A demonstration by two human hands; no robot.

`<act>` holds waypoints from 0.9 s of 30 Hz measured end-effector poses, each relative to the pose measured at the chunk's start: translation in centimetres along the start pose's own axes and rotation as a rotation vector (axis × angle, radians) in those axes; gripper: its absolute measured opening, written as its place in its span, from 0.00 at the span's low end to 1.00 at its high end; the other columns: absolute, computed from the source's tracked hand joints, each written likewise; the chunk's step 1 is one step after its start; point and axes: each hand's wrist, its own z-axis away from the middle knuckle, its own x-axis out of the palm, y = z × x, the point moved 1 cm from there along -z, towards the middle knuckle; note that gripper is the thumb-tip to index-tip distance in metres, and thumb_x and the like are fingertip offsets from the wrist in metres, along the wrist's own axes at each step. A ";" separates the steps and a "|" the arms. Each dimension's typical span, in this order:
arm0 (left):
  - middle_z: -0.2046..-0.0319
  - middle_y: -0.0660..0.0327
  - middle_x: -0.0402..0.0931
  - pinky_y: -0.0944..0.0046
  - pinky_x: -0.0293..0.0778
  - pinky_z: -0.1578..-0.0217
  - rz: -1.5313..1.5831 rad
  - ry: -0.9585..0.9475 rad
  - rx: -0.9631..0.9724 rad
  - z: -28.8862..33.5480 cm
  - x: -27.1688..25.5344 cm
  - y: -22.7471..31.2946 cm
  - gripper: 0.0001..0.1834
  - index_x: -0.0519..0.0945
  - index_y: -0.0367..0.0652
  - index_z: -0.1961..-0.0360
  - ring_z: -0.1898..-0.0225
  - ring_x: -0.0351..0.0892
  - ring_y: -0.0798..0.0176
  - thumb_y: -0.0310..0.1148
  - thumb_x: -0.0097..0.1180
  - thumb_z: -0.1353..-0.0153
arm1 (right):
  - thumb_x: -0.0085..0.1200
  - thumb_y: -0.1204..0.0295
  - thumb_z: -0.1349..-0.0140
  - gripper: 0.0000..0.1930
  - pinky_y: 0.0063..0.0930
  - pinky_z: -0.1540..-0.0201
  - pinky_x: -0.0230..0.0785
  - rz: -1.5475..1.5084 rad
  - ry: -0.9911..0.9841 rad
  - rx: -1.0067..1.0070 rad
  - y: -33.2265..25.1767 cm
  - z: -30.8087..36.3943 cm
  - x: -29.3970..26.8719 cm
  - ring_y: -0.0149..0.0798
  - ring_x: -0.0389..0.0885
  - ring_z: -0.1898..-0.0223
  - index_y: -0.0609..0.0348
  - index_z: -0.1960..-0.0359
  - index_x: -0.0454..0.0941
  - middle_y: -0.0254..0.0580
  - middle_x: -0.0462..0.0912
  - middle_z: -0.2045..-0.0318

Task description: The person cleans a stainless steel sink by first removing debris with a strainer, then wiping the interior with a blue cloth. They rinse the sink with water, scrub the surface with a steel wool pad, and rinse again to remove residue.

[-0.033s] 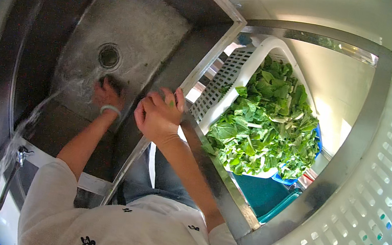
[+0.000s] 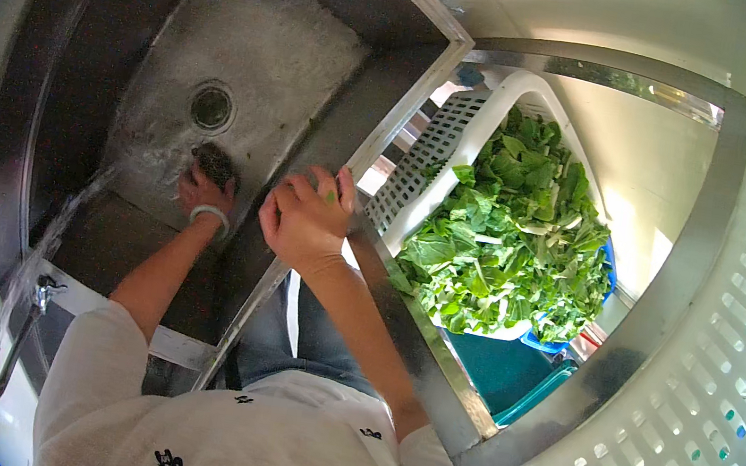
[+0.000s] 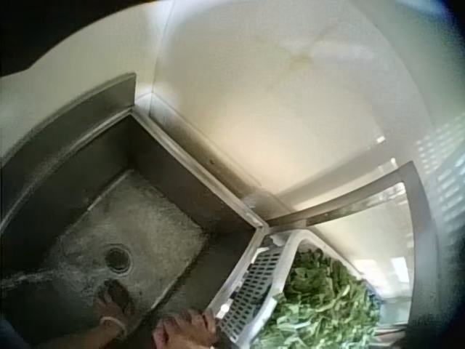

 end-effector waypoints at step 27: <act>0.43 0.64 0.67 0.47 0.57 0.45 -0.250 0.226 0.850 -17.0 0.2 25.6 0.21 0.71 0.54 0.42 0.41 0.61 0.56 0.40 0.43 0.37 | 0.57 0.68 0.57 0.02 0.47 0.43 0.50 0.002 -0.023 0.041 0.0 -0.4 0.1 0.40 0.70 0.54 0.47 0.80 0.80 0.26 0.79 0.68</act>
